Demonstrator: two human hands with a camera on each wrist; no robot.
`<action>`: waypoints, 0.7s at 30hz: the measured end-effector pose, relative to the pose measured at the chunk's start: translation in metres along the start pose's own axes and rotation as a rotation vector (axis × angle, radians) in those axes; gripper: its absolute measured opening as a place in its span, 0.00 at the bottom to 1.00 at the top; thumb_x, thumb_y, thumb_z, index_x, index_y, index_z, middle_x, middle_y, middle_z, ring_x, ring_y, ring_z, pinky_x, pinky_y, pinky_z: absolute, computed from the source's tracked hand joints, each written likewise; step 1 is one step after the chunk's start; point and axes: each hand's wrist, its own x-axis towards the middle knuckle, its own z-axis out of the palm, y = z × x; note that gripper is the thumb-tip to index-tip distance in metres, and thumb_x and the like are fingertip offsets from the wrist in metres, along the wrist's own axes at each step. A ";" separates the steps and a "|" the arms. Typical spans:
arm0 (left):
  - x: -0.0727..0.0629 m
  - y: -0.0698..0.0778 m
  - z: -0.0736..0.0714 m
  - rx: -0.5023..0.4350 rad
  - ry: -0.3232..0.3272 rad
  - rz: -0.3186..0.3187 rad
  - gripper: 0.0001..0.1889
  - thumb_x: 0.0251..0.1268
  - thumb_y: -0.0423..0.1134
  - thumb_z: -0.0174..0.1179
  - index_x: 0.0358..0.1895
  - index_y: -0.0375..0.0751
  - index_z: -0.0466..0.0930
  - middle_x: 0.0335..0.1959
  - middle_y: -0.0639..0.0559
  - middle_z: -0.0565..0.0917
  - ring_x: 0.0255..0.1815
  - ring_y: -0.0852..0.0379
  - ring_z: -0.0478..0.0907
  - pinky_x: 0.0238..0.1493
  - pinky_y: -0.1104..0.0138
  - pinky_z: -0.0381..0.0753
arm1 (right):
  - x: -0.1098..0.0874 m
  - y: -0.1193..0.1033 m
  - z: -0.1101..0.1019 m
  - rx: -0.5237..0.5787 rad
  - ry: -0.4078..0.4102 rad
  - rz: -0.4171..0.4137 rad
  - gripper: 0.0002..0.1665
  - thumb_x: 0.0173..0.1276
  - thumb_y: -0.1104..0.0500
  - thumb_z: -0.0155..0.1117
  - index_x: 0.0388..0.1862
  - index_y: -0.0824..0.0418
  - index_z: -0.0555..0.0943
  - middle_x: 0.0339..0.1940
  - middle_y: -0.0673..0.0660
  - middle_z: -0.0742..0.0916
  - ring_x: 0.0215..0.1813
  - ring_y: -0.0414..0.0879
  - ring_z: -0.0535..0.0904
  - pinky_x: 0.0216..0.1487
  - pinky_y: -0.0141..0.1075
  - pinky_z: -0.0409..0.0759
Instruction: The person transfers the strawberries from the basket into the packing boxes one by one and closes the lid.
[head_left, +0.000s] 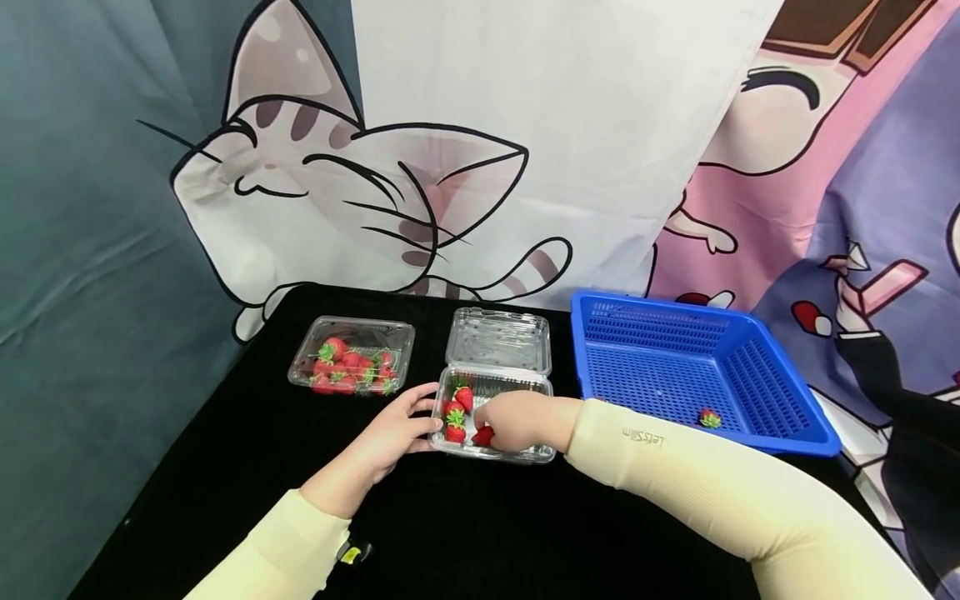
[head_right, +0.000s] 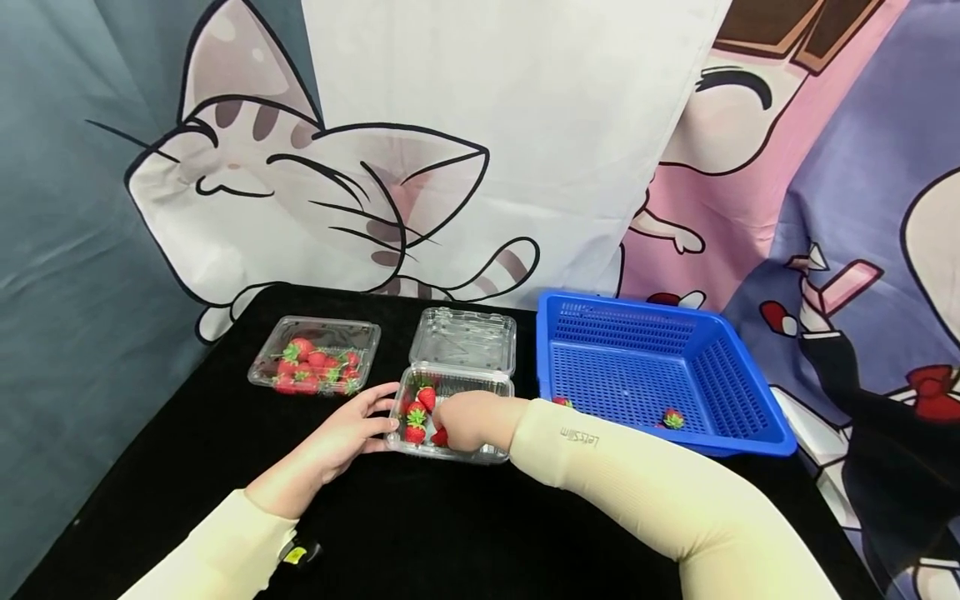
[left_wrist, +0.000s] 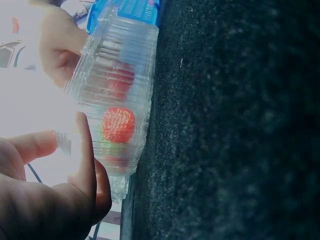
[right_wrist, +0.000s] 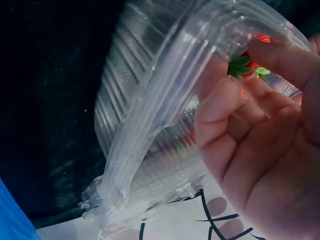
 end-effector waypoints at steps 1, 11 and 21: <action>0.000 0.000 0.000 0.000 -0.001 0.001 0.33 0.68 0.27 0.56 0.75 0.37 0.58 0.63 0.32 0.70 0.40 0.51 0.82 0.38 0.62 0.84 | 0.001 -0.001 0.000 0.003 -0.005 0.001 0.07 0.65 0.59 0.66 0.42 0.53 0.83 0.33 0.46 0.83 0.35 0.40 0.77 0.44 0.38 0.79; 0.001 0.001 0.002 0.011 0.001 -0.010 0.33 0.68 0.27 0.56 0.75 0.37 0.57 0.63 0.33 0.70 0.40 0.51 0.82 0.39 0.62 0.84 | 0.004 -0.001 -0.001 0.065 -0.026 0.034 0.20 0.66 0.60 0.66 0.57 0.52 0.82 0.46 0.50 0.87 0.46 0.41 0.81 0.53 0.39 0.79; 0.002 0.000 0.000 0.016 0.003 -0.007 0.33 0.68 0.27 0.55 0.75 0.36 0.57 0.63 0.33 0.69 0.40 0.51 0.82 0.38 0.62 0.84 | -0.025 0.021 -0.034 0.136 0.168 0.012 0.19 0.69 0.61 0.63 0.58 0.57 0.80 0.40 0.50 0.88 0.43 0.42 0.83 0.49 0.40 0.81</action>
